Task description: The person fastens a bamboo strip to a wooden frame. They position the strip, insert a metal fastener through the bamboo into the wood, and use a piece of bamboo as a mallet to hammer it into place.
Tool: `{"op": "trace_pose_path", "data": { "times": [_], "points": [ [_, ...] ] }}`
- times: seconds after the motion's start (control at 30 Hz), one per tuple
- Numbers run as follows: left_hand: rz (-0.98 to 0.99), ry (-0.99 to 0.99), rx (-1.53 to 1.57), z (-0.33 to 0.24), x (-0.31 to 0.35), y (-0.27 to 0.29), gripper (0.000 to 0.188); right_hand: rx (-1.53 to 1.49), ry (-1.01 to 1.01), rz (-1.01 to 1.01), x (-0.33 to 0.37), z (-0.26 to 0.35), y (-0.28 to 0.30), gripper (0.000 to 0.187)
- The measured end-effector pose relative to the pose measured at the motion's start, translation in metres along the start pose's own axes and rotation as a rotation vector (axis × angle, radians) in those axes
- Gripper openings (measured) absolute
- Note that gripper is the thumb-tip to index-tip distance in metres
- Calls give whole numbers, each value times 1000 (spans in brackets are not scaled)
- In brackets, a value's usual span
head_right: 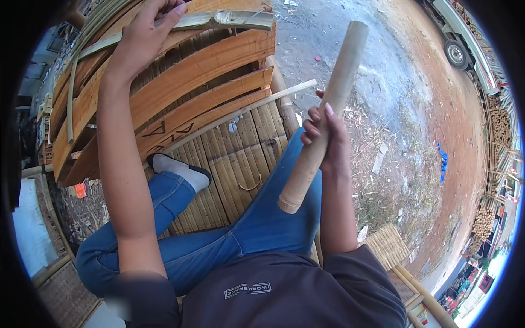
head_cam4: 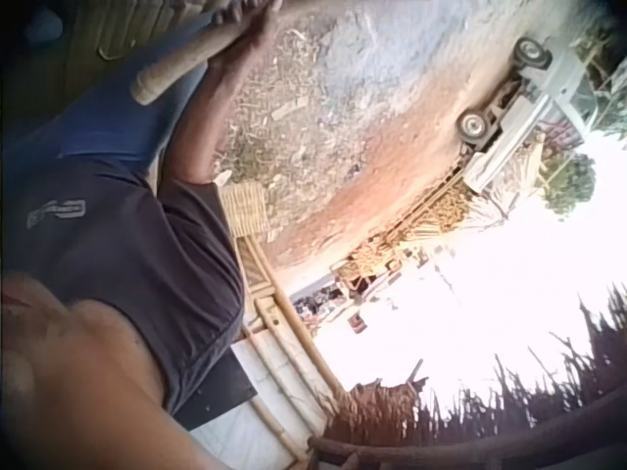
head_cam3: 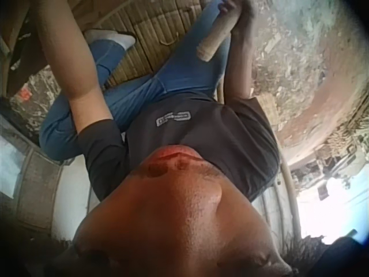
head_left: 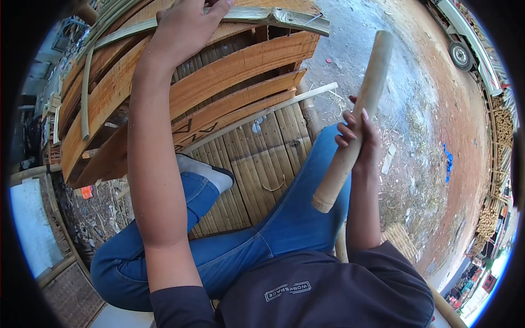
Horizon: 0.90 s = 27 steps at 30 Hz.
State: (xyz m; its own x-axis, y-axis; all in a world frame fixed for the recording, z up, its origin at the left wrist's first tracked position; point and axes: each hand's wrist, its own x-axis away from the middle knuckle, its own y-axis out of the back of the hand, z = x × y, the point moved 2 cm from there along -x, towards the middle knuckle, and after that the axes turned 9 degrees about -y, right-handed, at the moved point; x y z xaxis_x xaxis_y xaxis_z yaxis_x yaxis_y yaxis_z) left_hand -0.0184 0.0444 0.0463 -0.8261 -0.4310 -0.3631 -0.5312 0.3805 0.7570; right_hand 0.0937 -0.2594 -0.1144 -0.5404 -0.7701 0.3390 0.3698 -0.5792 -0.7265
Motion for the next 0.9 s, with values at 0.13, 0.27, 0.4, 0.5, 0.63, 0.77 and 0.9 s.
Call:
{"op": "trace_pose_path", "data": {
  "times": [0.13,0.27,0.4,0.5,0.63,0.77,0.9],
  "points": [
    [-24,19,-13,2,1,1,26,47,-90,-145,-5,-38,-17,46],
    [24,20,-2,17,-5,-1,27,-8,-209,-361,-8,-100,-26,43],
    [16,18,-34,-5,1,1,27,31,-259,-498,-8,-158,-20,41],
    [6,5,-36,15,-4,1,26,95,-352,-574,-14,-183,-2,45],
    [-8,41,-56,-2,0,3,26,439,-453,-642,-22,-216,25,67],
    [-7,5,-32,9,-7,-2,24,506,-614,-555,-19,-236,46,72],
    [-36,-58,-41,18,-2,2,23,549,-815,-550,-8,-216,25,76]
  ]
}}
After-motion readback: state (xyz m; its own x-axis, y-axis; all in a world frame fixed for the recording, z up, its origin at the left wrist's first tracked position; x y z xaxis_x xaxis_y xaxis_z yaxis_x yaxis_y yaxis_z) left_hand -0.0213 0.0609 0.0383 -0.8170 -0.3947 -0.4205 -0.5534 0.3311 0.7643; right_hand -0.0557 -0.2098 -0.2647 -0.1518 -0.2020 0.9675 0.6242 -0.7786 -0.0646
